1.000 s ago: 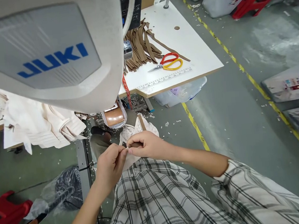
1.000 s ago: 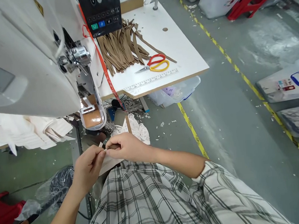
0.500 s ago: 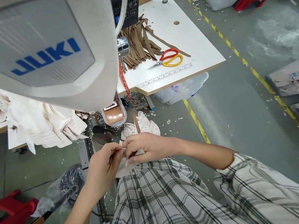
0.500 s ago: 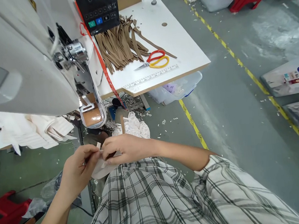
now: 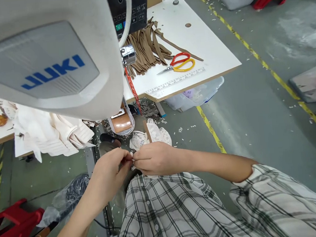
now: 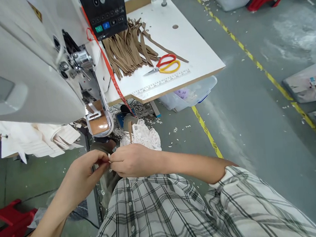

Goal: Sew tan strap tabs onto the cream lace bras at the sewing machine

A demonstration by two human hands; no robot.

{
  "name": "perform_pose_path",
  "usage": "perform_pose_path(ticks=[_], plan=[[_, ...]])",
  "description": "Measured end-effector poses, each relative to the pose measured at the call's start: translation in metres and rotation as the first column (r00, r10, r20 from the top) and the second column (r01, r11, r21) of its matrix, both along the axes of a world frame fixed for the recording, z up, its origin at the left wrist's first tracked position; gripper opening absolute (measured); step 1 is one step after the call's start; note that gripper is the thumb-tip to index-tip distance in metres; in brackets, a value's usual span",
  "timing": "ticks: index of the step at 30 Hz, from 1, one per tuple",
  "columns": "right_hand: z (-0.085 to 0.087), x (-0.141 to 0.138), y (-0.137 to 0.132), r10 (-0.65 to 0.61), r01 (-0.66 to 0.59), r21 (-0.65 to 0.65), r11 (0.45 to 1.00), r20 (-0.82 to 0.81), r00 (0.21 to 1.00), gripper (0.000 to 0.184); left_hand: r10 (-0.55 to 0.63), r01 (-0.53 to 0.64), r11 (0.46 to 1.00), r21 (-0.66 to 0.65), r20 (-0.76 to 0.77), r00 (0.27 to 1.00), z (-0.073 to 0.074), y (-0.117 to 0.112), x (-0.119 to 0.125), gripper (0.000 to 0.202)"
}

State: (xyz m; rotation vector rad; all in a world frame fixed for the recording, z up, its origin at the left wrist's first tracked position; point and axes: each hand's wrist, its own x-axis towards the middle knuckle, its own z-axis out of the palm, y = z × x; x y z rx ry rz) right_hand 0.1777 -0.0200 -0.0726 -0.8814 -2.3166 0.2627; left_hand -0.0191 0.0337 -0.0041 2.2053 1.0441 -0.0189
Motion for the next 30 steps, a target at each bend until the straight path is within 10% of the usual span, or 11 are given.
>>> perform_pose_path(ticks=[6, 11, 19, 30], plan=[[0.001, -0.005, -0.001, -0.154, 0.005, -0.39, 0.921, -0.352, 0.923, 0.02, 0.118, -0.072, 0.959, -0.275, 0.155, 0.981, -0.015, 0.004, 0.011, 0.014], [0.013, -0.006, -0.004, -0.314, 0.004, -0.501, 0.866, -0.536, 0.784, 0.013, 0.59, -0.304, 0.779, -0.549, 0.476, 0.652, -0.044, -0.022, 0.019, 0.012], [0.023, -0.006, -0.004, -0.241, 0.012, -0.468, 0.883, -0.433, 0.868, 0.018, 0.404, -0.451, 0.891, -0.044, 0.53, 0.746, -0.035, -0.031, 0.014, 0.015], [0.029, 0.008, 0.011, -0.427, 0.104, -0.617, 0.78, -0.404, 0.809, 0.015, 0.276, -0.394, 0.908, 0.145, 0.501, 0.82, -0.032, -0.021, 0.008, 0.01]])
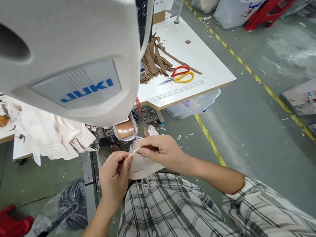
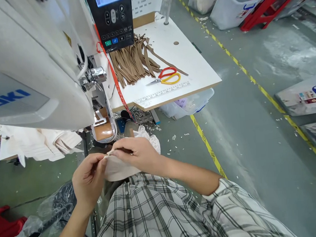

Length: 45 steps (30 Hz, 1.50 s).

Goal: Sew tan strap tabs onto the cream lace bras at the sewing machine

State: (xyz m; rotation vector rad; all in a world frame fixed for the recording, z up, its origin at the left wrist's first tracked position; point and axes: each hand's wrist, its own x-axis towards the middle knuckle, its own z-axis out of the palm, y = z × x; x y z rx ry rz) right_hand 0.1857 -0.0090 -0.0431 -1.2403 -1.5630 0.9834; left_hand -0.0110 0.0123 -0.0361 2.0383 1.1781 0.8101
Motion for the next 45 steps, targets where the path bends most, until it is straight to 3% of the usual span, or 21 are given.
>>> perform_pose_path(ticks=[3, 5, 9, 14, 23, 28, 31, 33, 36, 39, 42, 44, 45], plan=[[0.007, 0.007, 0.01, -0.027, 0.008, 0.1, 0.995, 0.182, 0.983, 0.018, -0.06, 0.069, 0.993, 0.1, -0.089, 0.994, 0.011, 0.002, 0.0, 0.008], [0.012, 0.009, 0.016, 0.046, -0.07, 0.094, 0.993, 0.236, 0.971, 0.021, -0.087, 0.107, 0.983, 0.152, -0.131, 0.988, 0.017, 0.003, 0.001, 0.008], [0.02, 0.014, 0.02, 0.226, -0.222, -0.043, 0.974, 0.154, 0.962, 0.021, -0.119, 0.153, 0.965, 0.212, -0.164, 0.979, 0.024, 0.008, 0.0, 0.009], [0.023, 0.02, 0.021, 0.31, -0.301, -0.165, 0.939, 0.034, 0.95, 0.019, -0.161, 0.192, 0.959, 0.209, -0.156, 0.975, 0.026, 0.012, 0.001, 0.012], [0.026, 0.023, 0.022, 0.352, -0.34, -0.127, 0.932, 0.088, 0.932, 0.016, -0.14, 0.182, 0.967, 0.181, -0.221, 0.965, 0.027, 0.017, 0.004, 0.013], [0.022, 0.022, 0.021, 0.342, -0.329, -0.221, 0.918, 0.023, 0.94, 0.014, -0.259, 0.334, 0.926, 0.178, -0.345, 0.902, 0.023, 0.024, 0.005, 0.018], [0.02, 0.021, 0.018, 0.299, -0.3, -0.274, 0.914, -0.047, 0.953, 0.013, -0.211, 0.336, 0.903, 0.267, -0.405, 0.89, 0.016, 0.023, 0.005, 0.02], [0.019, 0.019, 0.015, 0.236, -0.236, -0.234, 0.943, -0.032, 0.971, 0.012, -0.169, 0.308, 0.898, 0.313, -0.4, 0.901, 0.011, 0.02, 0.006, 0.017], [0.019, 0.015, 0.011, 0.149, -0.143, -0.082, 0.986, 0.074, 0.986, 0.01, -0.119, 0.258, 0.902, 0.345, -0.375, 0.919, 0.007, 0.016, 0.009, 0.015], [0.022, 0.013, 0.018, 0.087, -0.103, 0.065, 0.993, 0.218, 0.972, 0.012, -0.076, 0.215, 0.911, 0.352, -0.369, 0.927, 0.01, 0.017, 0.014, 0.016], [0.032, 0.013, 0.04, 0.09, -0.131, 0.097, 0.987, 0.343, 0.935, 0.012, 0.026, 0.108, 0.924, 0.367, -0.342, 0.939, 0.013, 0.025, 0.014, 0.014], [0.039, 0.013, 0.058, 0.116, -0.161, 0.073, 0.984, 0.421, 0.9, 0.015, 0.09, 0.088, 0.881, 0.464, -0.347, 0.934, 0.01, 0.034, 0.009, 0.017], [0.042, 0.013, 0.066, 0.126, -0.176, 0.066, 0.982, 0.462, 0.878, 0.017, 0.097, 0.121, 0.832, 0.542, -0.356, 0.93, 0.008, 0.039, 0.006, 0.02]])
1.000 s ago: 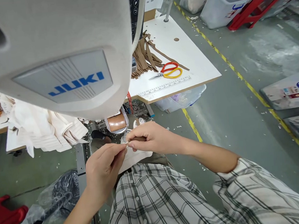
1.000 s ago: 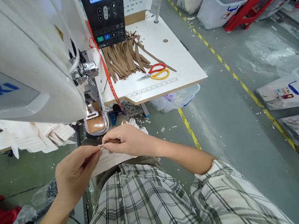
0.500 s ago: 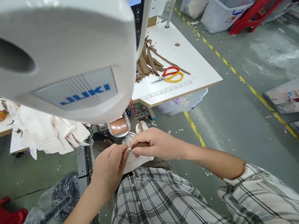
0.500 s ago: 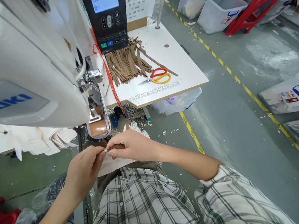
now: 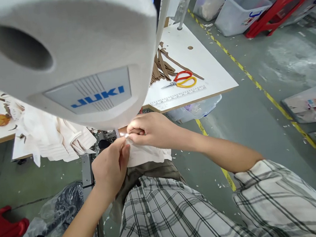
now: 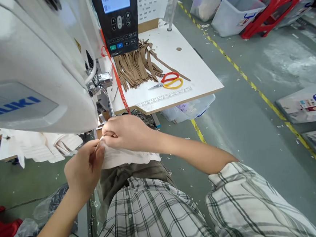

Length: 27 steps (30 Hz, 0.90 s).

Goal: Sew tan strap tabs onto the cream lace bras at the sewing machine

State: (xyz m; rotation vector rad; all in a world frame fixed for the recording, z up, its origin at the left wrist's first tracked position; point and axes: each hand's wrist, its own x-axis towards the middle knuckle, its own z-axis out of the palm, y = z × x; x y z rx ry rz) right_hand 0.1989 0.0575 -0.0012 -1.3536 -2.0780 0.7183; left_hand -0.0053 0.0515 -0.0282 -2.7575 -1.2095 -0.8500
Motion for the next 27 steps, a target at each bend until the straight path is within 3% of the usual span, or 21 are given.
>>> perform_pose_path(ticks=[2, 4, 9, 13, 15, 18, 20, 22, 24, 27], plan=[[0.004, 0.0, 0.011, 0.02, -0.02, 0.005, 1.0, 0.091, 0.996, 0.021, -0.115, 0.123, 0.978, 0.167, -0.059, 0.992, -0.006, 0.01, -0.008, 0.028], [0.006, -0.001, 0.015, 0.028, -0.03, 0.014, 0.999, 0.149, 0.988, 0.022, -0.208, 0.226, 0.944, 0.242, -0.1, 0.973, -0.011, 0.019, -0.016, 0.038], [0.009, -0.001, 0.014, 0.024, -0.025, 0.004, 1.0, 0.199, 0.98, 0.024, -0.274, 0.303, 0.921, 0.246, -0.147, 0.951, -0.016, 0.033, -0.025, 0.047], [0.003, -0.001, 0.011, -0.015, 0.01, 0.026, 1.0, 0.214, 0.977, 0.023, -0.251, 0.313, 0.914, 0.258, -0.245, 0.936, -0.012, 0.036, -0.022, 0.044], [-0.006, -0.002, 0.004, -0.082, 0.053, 0.147, 0.988, 0.199, 0.977, 0.021, -0.185, 0.27, 0.929, 0.253, -0.317, 0.93, -0.007, 0.033, -0.017, 0.04], [-0.025, -0.004, -0.01, -0.184, 0.116, 0.39, 0.913, 0.142, 0.973, 0.025, -0.085, 0.185, 0.956, 0.227, -0.389, 0.917, 0.002, 0.026, -0.01, 0.028], [-0.037, -0.007, -0.017, -0.245, 0.176, 0.466, 0.867, 0.091, 0.965, 0.025, -0.073, 0.16, 0.967, 0.2, -0.385, 0.92, 0.006, 0.028, -0.009, 0.024], [-0.045, -0.01, -0.02, -0.313, 0.256, 0.487, 0.835, 0.038, 0.949, 0.021, -0.153, 0.227, 0.961, 0.161, -0.375, 0.914, 0.007, 0.038, -0.015, 0.027], [-0.049, -0.014, -0.021, -0.354, 0.314, 0.486, 0.816, -0.011, 0.935, 0.02, -0.311, 0.381, 0.919, 0.101, -0.408, 0.858, 0.005, 0.053, -0.025, 0.036], [-0.053, -0.016, -0.022, -0.351, 0.348, 0.405, 0.846, -0.07, 0.934, 0.022, -0.45, 0.524, 0.851, 0.022, -0.485, 0.75, 0.002, 0.072, -0.036, 0.05]])
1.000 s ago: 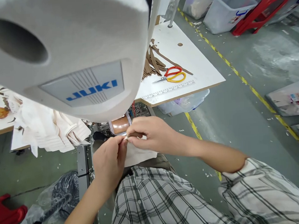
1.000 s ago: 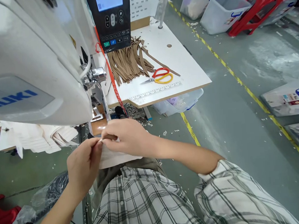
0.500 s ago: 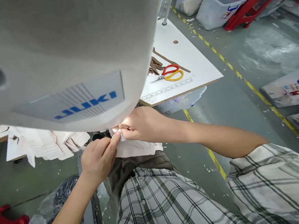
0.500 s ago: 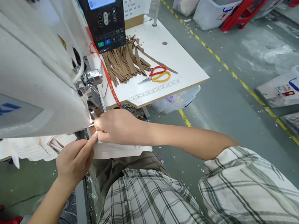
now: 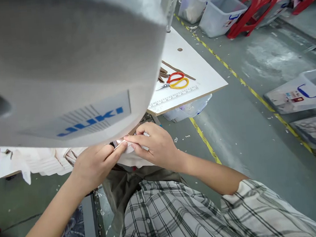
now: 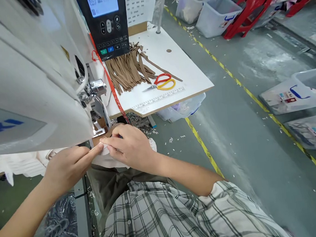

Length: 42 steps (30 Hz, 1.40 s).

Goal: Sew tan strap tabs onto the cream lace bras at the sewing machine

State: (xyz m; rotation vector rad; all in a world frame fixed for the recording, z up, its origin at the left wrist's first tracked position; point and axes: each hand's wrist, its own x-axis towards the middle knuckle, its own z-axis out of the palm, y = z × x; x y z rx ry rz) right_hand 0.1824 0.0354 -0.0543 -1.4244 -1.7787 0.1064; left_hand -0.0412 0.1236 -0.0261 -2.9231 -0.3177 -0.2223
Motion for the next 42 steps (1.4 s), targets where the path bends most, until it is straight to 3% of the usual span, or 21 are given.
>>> perform_pose_path(ticks=[4, 7, 12, 16, 20, 26, 32, 42], plan=[[-0.013, -0.001, -0.009, 0.019, -0.098, -0.233, 0.968, -0.317, 0.948, 0.038, 0.085, -0.086, 0.996, 0.032, 0.027, 0.996, 0.002, -0.003, 0.008, 0.041], [-0.019, 0.0, -0.013, 0.016, -0.156, -0.252, 0.955, -0.481, 0.876, 0.048, 0.18, -0.185, 0.981, 0.058, 0.075, 0.981, 0.006, -0.019, 0.022, 0.031], [-0.006, 0.009, -0.001, 0.083, -0.181, -0.239, 0.954, -0.368, 0.926, 0.035, 0.293, -0.301, 0.947, 0.114, 0.082, 0.953, 0.01, -0.046, 0.039, 0.031], [0.006, 0.019, 0.017, 0.077, -0.194, -0.255, 0.947, -0.406, 0.911, 0.03, 0.366, -0.375, 0.921, 0.101, 0.102, 0.925, 0.011, -0.057, 0.048, 0.031], [0.014, 0.025, 0.033, 0.12, -0.288, -0.306, 0.907, -0.468, 0.875, 0.028, 0.423, -0.437, 0.894, 0.101, 0.136, 0.896, 0.013, -0.059, 0.054, 0.028], [0.019, 0.029, 0.05, 0.197, -0.397, -0.297, 0.868, -0.529, 0.826, 0.03, 0.441, -0.46, 0.881, 0.114, 0.161, 0.883, 0.015, -0.056, 0.058, 0.029], [0.016, 0.033, 0.057, 0.277, -0.409, -0.234, 0.882, -0.445, 0.852, 0.03, 0.449, -0.47, 0.875, 0.116, 0.171, 0.877, 0.012, -0.056, 0.058, 0.029], [0.02, 0.034, 0.058, 0.266, -0.42, -0.274, 0.865, -0.458, 0.848, 0.032, 0.454, -0.477, 0.871, 0.116, 0.182, 0.872, 0.011, -0.057, 0.057, 0.028]])
